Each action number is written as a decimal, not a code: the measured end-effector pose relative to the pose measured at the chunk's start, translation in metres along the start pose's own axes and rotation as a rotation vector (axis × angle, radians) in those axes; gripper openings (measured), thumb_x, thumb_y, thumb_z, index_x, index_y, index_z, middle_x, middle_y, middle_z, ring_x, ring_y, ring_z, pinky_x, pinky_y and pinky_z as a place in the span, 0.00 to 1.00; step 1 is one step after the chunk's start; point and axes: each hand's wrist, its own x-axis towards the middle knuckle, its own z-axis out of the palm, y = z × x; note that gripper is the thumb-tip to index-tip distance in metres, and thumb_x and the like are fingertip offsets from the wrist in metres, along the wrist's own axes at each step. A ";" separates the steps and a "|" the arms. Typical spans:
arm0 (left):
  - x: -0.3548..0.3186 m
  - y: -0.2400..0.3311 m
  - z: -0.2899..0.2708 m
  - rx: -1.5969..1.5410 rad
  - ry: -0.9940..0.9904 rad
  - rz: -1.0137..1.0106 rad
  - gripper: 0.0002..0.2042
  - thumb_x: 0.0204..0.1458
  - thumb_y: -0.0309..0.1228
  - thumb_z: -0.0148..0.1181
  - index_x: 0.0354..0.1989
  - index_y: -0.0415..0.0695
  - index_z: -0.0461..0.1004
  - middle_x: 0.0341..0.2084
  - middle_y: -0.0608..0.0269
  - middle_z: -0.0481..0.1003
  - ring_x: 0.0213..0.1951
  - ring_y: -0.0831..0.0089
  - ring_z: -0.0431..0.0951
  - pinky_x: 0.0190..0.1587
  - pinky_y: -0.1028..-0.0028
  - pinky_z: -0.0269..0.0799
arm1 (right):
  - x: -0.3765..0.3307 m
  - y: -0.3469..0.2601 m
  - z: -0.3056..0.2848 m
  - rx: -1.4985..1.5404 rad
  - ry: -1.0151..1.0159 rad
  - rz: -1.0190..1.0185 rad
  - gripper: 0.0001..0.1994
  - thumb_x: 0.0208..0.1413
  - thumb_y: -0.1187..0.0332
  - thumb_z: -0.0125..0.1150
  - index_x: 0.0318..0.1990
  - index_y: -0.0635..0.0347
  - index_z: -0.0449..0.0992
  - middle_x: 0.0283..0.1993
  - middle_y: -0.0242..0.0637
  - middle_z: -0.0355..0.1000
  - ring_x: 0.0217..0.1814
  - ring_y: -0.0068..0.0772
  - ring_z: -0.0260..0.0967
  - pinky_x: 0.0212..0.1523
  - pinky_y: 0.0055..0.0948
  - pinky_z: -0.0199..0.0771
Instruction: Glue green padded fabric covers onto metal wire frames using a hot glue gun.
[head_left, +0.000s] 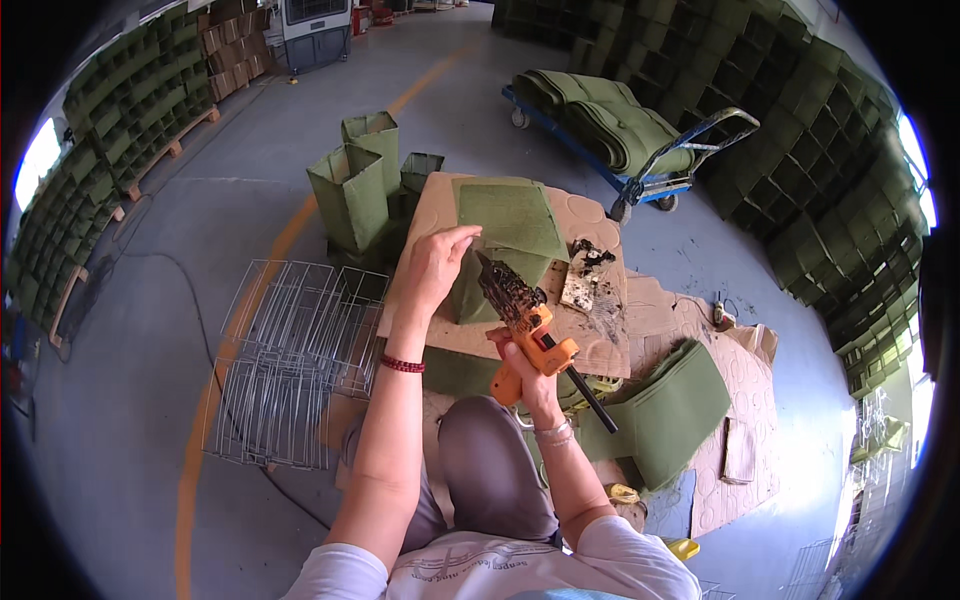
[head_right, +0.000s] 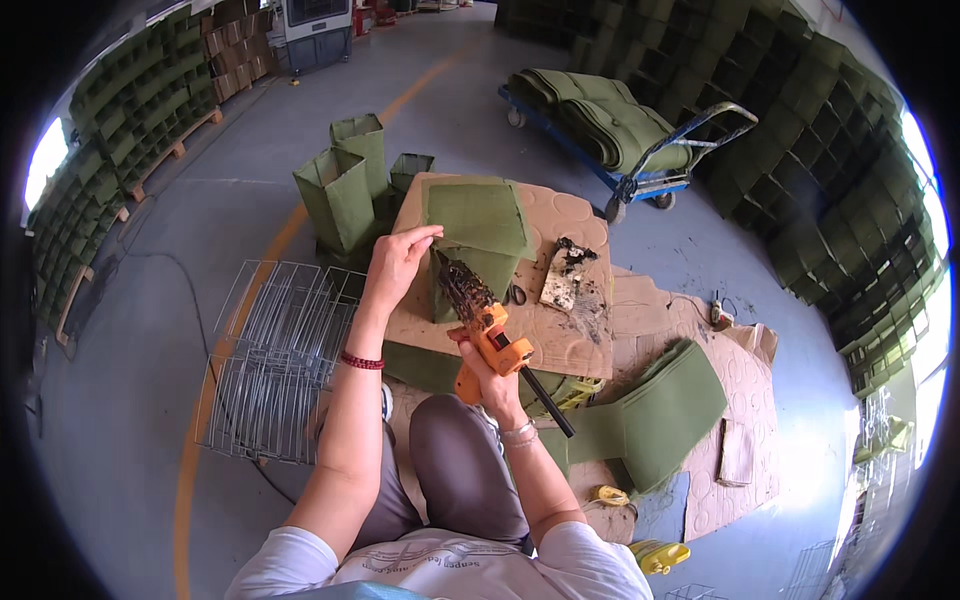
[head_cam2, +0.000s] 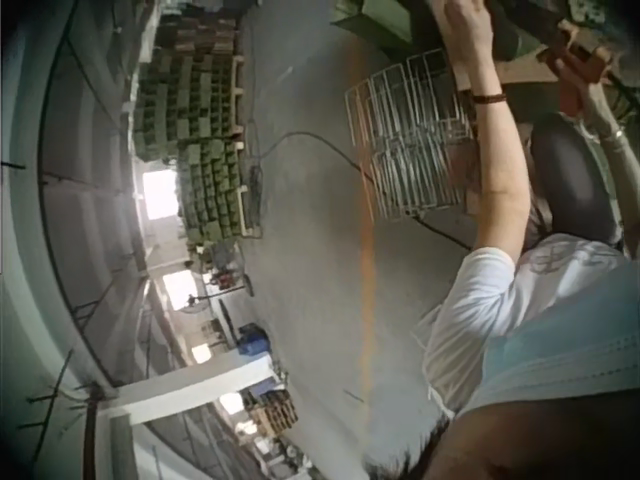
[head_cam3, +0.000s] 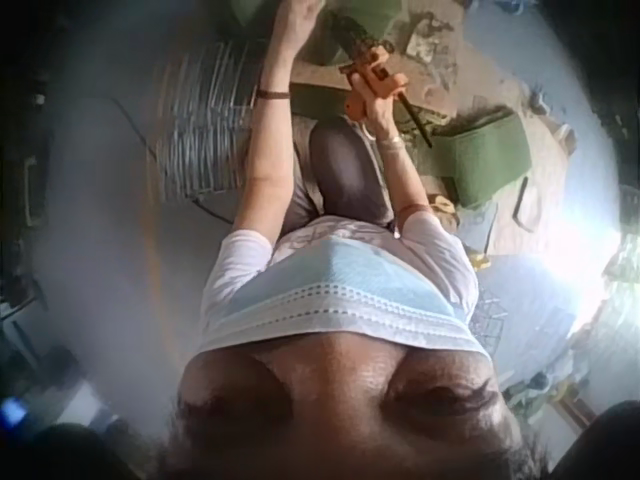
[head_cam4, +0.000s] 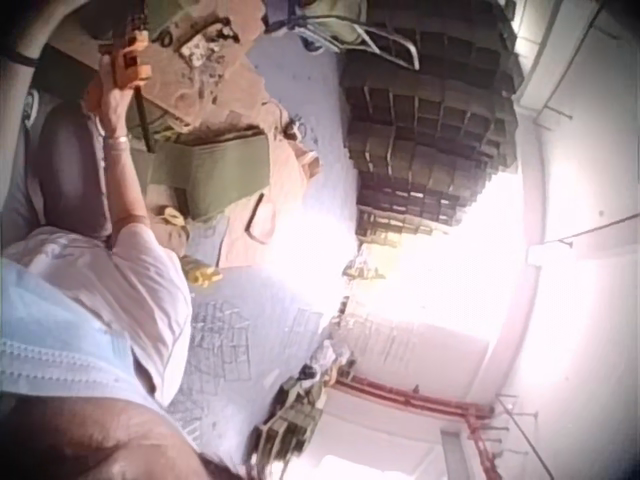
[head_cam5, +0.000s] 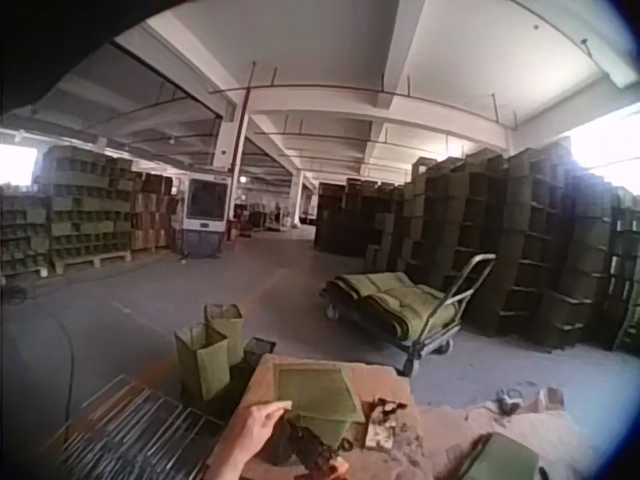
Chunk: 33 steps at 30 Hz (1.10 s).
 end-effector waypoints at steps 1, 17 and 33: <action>0.000 0.000 0.002 -0.001 -0.004 0.004 0.09 0.54 0.25 0.53 0.41 0.37 0.75 0.33 0.49 0.78 0.35 0.62 0.80 0.37 0.72 0.72 | 0.000 0.003 -0.001 -0.014 0.026 0.011 0.09 0.56 0.72 0.56 0.44 0.64 0.73 0.45 0.36 0.73 0.50 0.27 0.67 0.54 0.29 0.64; 0.004 -0.001 -0.001 0.028 -0.044 -0.080 0.10 0.55 0.27 0.52 0.42 0.37 0.75 0.34 0.52 0.78 0.36 0.67 0.80 0.39 0.74 0.72 | 0.004 0.007 0.003 -0.126 0.096 0.044 0.12 0.55 0.65 0.60 0.43 0.61 0.74 0.42 0.30 0.74 0.44 0.21 0.67 0.47 0.24 0.67; 0.001 0.000 -0.001 -0.010 -0.041 -0.088 0.10 0.56 0.28 0.51 0.42 0.41 0.77 0.18 0.60 0.72 0.20 0.79 0.66 0.26 0.77 0.64 | -0.002 -0.004 0.010 -0.191 0.066 0.018 0.12 0.56 0.61 0.59 0.42 0.58 0.74 0.39 0.27 0.71 0.41 0.19 0.66 0.44 0.21 0.66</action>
